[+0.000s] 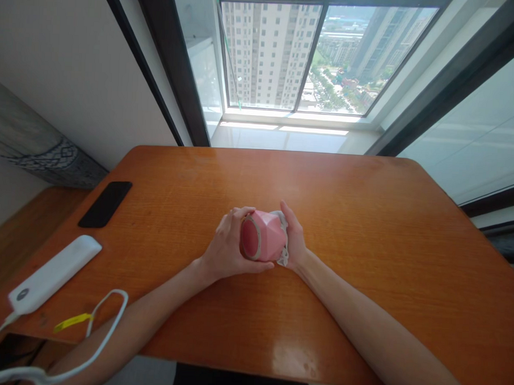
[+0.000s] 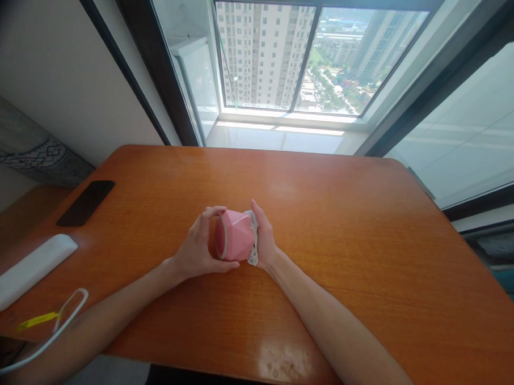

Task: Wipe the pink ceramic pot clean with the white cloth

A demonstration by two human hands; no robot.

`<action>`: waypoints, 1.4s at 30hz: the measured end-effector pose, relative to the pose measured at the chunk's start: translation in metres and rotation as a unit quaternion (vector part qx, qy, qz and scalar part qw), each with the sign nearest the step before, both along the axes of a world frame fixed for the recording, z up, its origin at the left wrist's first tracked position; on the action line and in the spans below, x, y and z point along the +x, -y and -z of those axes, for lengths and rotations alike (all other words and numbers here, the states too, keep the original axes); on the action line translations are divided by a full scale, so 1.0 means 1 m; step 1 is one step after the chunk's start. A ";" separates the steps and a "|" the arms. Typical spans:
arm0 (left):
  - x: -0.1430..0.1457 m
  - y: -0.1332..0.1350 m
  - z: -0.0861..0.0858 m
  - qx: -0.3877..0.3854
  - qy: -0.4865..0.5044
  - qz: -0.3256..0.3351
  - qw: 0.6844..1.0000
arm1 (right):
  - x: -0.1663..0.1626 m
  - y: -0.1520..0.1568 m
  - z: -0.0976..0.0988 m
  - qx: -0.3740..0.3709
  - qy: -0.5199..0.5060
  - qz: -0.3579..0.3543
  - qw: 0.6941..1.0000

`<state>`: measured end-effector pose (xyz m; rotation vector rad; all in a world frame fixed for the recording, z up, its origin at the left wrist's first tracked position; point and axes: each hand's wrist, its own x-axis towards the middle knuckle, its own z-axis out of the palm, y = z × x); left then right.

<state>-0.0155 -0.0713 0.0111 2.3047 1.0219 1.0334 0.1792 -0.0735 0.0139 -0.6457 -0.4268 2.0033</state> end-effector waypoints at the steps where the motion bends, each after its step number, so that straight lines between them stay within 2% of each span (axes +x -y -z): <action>1: -0.003 -0.004 0.002 0.026 0.002 0.028 0.999 | 0.000 0.000 0.001 -0.003 -0.005 0.003 1.000; 5: -0.018 -0.021 0.006 0.167 -0.046 0.168 0.970 | 0.002 -0.001 0.000 -0.017 -0.032 -0.045 0.998; 8: -0.027 -0.028 0.005 0.225 -0.094 0.206 0.948 | 0.002 -0.001 -0.004 -0.018 -0.046 -0.074 0.996; 12: -0.028 -0.026 0.002 0.207 -0.110 0.158 0.959 | 0.002 -0.002 -0.007 -0.012 -0.033 -0.068 0.997; 16: -0.016 -0.014 -0.002 0.159 -0.045 0.105 0.981 | 0.002 -0.001 -0.005 -0.004 -0.016 -0.057 0.998; 19: -0.002 -0.002 -0.008 0.079 0.010 0.037 0.996 | 0.001 -0.001 -0.003 0.003 -0.009 -0.029 1.000; 22: 0.004 0.004 -0.010 0.015 0.009 -0.014 1.000 | 0.000 -0.001 -0.002 0.000 0.000 -0.012 1.000; 24: 0.002 0.002 -0.008 0.024 -0.006 0.001 1.000 | 0.001 -0.002 -0.001 -0.001 0.000 -0.001 1.000; 27: -0.008 -0.008 -0.002 0.079 -0.027 0.079 0.993 | 0.002 -0.002 -0.001 0.001 -0.005 0.003 1.000; 30: -0.019 -0.020 0.003 0.151 -0.069 0.174 0.971 | 0.002 -0.001 -0.002 -0.004 -0.010 -0.034 0.999; 32: -0.025 -0.024 0.002 0.169 -0.092 0.207 0.959 | 0.002 -0.001 -0.003 -0.009 -0.017 -0.054 0.998; 34: -0.028 -0.025 0.000 0.175 -0.097 0.204 0.958 | 0.002 0.000 -0.003 -0.014 -0.023 -0.065 0.998; 39: -0.022 -0.019 -0.004 0.226 -0.069 0.143 0.961 | 0.001 -0.002 -0.004 -0.009 -0.024 -0.078 0.997; 42: -0.012 -0.011 -0.007 0.198 -0.042 0.085 0.976 | 0.000 -0.001 -0.004 0.001 -0.018 -0.069 0.997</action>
